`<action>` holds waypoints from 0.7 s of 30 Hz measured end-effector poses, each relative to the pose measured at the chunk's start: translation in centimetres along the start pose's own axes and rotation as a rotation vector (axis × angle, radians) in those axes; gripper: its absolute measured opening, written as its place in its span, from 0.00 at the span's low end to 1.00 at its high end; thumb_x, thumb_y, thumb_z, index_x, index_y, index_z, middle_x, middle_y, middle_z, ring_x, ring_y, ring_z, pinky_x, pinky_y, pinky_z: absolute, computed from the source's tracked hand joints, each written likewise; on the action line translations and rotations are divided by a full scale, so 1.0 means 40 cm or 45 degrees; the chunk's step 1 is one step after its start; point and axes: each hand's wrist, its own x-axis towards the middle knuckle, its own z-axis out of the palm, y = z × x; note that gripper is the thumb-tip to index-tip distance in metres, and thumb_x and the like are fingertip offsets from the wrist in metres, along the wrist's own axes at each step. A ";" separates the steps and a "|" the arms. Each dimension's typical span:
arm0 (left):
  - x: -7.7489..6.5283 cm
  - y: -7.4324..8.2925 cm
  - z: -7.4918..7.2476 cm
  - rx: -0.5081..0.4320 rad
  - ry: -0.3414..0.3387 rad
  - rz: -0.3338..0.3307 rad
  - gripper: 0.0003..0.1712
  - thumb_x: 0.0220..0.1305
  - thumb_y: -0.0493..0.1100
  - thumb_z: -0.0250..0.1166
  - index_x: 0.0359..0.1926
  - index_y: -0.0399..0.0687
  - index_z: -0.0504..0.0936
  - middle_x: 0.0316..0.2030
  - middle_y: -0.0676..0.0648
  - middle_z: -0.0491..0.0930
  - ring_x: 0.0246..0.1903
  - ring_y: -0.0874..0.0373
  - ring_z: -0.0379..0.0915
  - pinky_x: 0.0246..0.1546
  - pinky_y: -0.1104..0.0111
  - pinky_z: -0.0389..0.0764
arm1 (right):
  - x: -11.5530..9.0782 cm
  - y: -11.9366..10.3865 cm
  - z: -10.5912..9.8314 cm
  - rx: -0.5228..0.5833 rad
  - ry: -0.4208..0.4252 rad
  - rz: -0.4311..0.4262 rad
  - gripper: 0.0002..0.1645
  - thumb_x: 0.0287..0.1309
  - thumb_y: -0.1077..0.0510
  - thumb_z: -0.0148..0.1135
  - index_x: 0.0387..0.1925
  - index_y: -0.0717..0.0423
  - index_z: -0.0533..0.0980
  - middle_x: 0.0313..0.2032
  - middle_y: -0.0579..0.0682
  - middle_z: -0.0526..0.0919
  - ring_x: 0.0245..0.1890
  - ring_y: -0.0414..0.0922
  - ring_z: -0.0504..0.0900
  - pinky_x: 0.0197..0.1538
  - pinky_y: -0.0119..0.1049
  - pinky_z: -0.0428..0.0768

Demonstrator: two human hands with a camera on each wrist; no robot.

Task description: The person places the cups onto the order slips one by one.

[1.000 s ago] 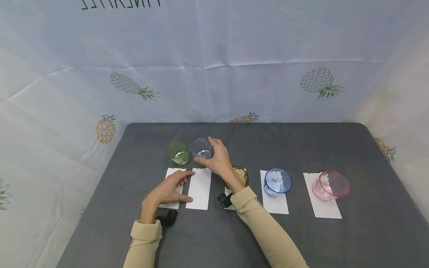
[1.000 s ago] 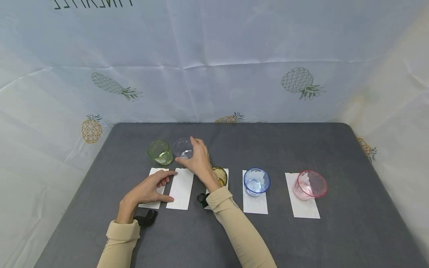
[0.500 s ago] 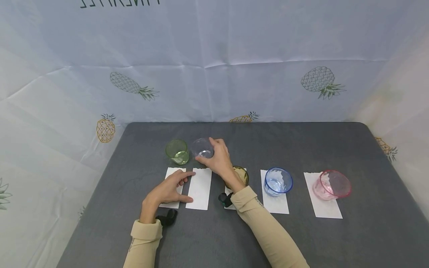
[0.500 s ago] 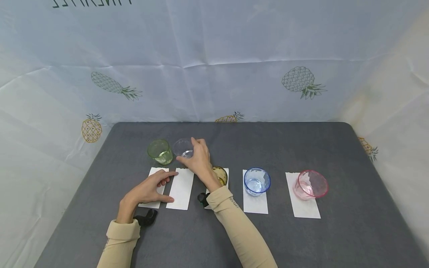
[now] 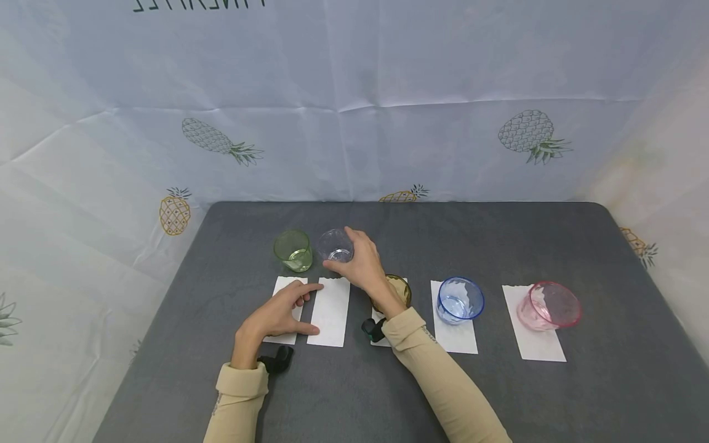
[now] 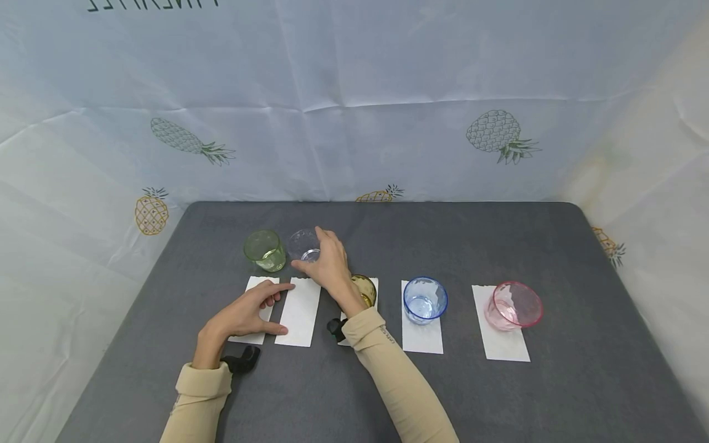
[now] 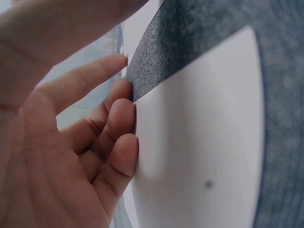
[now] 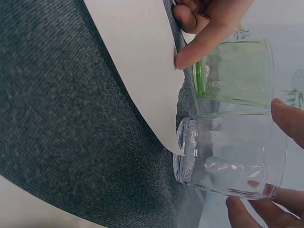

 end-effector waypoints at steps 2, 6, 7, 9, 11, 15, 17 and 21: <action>-0.001 0.001 0.000 0.001 0.000 -0.006 0.48 0.45 0.48 0.84 0.67 0.41 0.75 0.37 0.48 0.69 0.36 0.60 0.62 0.38 0.70 0.68 | -0.001 0.000 0.000 0.006 0.007 0.003 0.51 0.54 0.52 0.78 0.73 0.66 0.64 0.71 0.66 0.70 0.72 0.65 0.67 0.71 0.61 0.68; -0.002 0.003 0.001 0.007 0.000 -0.015 0.49 0.46 0.49 0.84 0.68 0.41 0.74 0.37 0.48 0.70 0.36 0.60 0.62 0.39 0.70 0.68 | -0.001 0.001 0.001 0.012 0.017 0.011 0.51 0.53 0.53 0.79 0.73 0.66 0.65 0.70 0.66 0.70 0.72 0.66 0.67 0.71 0.61 0.68; -0.001 0.003 0.001 0.010 0.001 -0.013 0.49 0.46 0.49 0.84 0.68 0.40 0.74 0.38 0.48 0.70 0.36 0.60 0.62 0.39 0.70 0.68 | 0.000 0.001 0.001 0.013 0.020 0.012 0.51 0.53 0.53 0.79 0.73 0.66 0.65 0.70 0.66 0.70 0.72 0.66 0.67 0.71 0.62 0.68; 0.000 0.004 0.001 0.013 0.000 -0.029 0.50 0.46 0.48 0.84 0.69 0.39 0.73 0.38 0.49 0.70 0.37 0.60 0.63 0.40 0.70 0.69 | 0.002 0.003 0.002 0.011 0.026 0.012 0.51 0.53 0.53 0.79 0.73 0.66 0.65 0.70 0.66 0.70 0.72 0.66 0.67 0.71 0.61 0.68; 0.001 0.004 0.001 0.016 -0.004 -0.047 0.51 0.45 0.48 0.85 0.69 0.39 0.72 0.39 0.49 0.70 0.38 0.59 0.63 0.41 0.69 0.69 | 0.002 0.003 0.001 0.012 0.030 0.012 0.51 0.52 0.53 0.79 0.73 0.67 0.65 0.70 0.66 0.71 0.72 0.66 0.67 0.71 0.61 0.68; 0.001 0.004 0.002 0.017 -0.015 -0.083 0.52 0.45 0.48 0.85 0.70 0.40 0.72 0.40 0.50 0.70 0.38 0.59 0.63 0.41 0.69 0.70 | 0.000 0.002 0.001 0.013 0.035 0.012 0.52 0.52 0.53 0.79 0.72 0.67 0.65 0.69 0.66 0.71 0.71 0.66 0.68 0.71 0.61 0.68; 0.000 0.004 0.003 0.019 -0.016 -0.084 0.52 0.45 0.48 0.85 0.70 0.40 0.72 0.40 0.49 0.71 0.39 0.59 0.63 0.41 0.68 0.70 | -0.001 0.001 0.001 0.013 0.036 0.013 0.52 0.52 0.52 0.79 0.72 0.67 0.65 0.69 0.66 0.71 0.71 0.66 0.68 0.70 0.61 0.68; -0.002 0.002 0.006 0.013 -0.013 -0.088 0.52 0.45 0.48 0.85 0.70 0.41 0.72 0.40 0.49 0.71 0.39 0.59 0.63 0.41 0.68 0.70 | -0.004 0.001 0.001 0.010 0.043 0.012 0.51 0.52 0.52 0.80 0.72 0.67 0.66 0.69 0.66 0.71 0.71 0.66 0.69 0.70 0.61 0.69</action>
